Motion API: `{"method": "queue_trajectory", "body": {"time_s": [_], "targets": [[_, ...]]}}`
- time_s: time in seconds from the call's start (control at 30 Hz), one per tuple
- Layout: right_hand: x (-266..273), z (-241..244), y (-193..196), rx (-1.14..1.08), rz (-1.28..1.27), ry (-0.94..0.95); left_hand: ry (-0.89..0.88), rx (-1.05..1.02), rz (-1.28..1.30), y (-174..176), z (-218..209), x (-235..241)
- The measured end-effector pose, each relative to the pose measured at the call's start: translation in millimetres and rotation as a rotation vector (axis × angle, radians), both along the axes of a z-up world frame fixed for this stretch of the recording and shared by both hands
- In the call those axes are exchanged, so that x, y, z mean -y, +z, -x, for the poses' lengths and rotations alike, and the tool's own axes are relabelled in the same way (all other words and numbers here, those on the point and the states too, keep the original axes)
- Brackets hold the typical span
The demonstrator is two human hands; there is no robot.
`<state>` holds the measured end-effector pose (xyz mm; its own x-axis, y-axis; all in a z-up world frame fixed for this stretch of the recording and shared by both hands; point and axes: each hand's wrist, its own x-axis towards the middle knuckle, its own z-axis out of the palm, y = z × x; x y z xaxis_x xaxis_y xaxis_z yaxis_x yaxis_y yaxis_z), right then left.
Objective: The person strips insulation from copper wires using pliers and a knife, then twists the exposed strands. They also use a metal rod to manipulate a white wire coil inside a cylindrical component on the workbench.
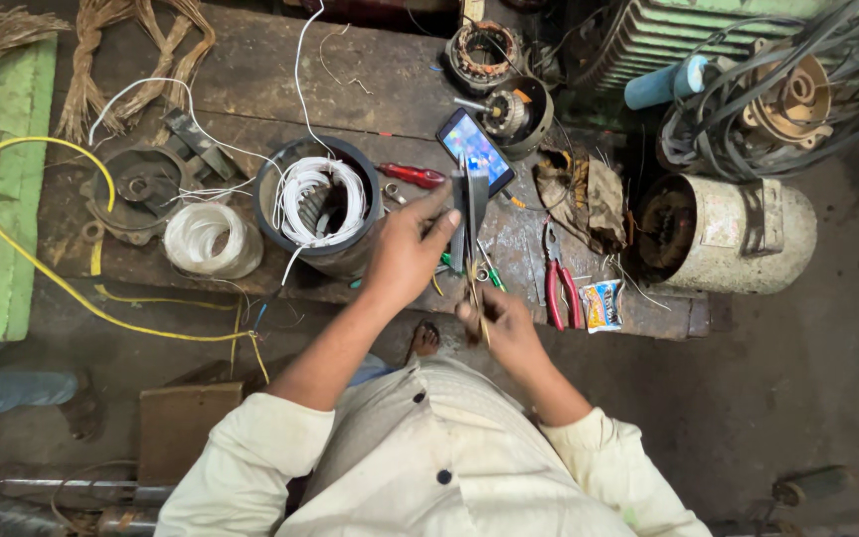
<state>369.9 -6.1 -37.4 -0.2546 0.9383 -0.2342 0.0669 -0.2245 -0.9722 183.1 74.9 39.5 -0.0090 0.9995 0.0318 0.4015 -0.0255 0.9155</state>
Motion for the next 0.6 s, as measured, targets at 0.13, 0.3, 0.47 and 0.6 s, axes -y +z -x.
{"method": "queue_trajectory", "body": {"time_s": [0.13,0.3,0.47,0.6], "targets": [[-22,-4,-9,-0.046,0.087,0.021,0.017,0.003,0.054,-29,-4,-6],[-28,-5,-23,0.086,0.131,0.043,0.07,0.021,0.08,-54,-1,-3],[-35,-46,-30,0.67,-0.081,0.193,0.045,0.26,0.001,-45,23,32],[-43,-90,-57,1.29,-0.327,0.296,0.047,0.298,0.097,-29,54,76]]}}
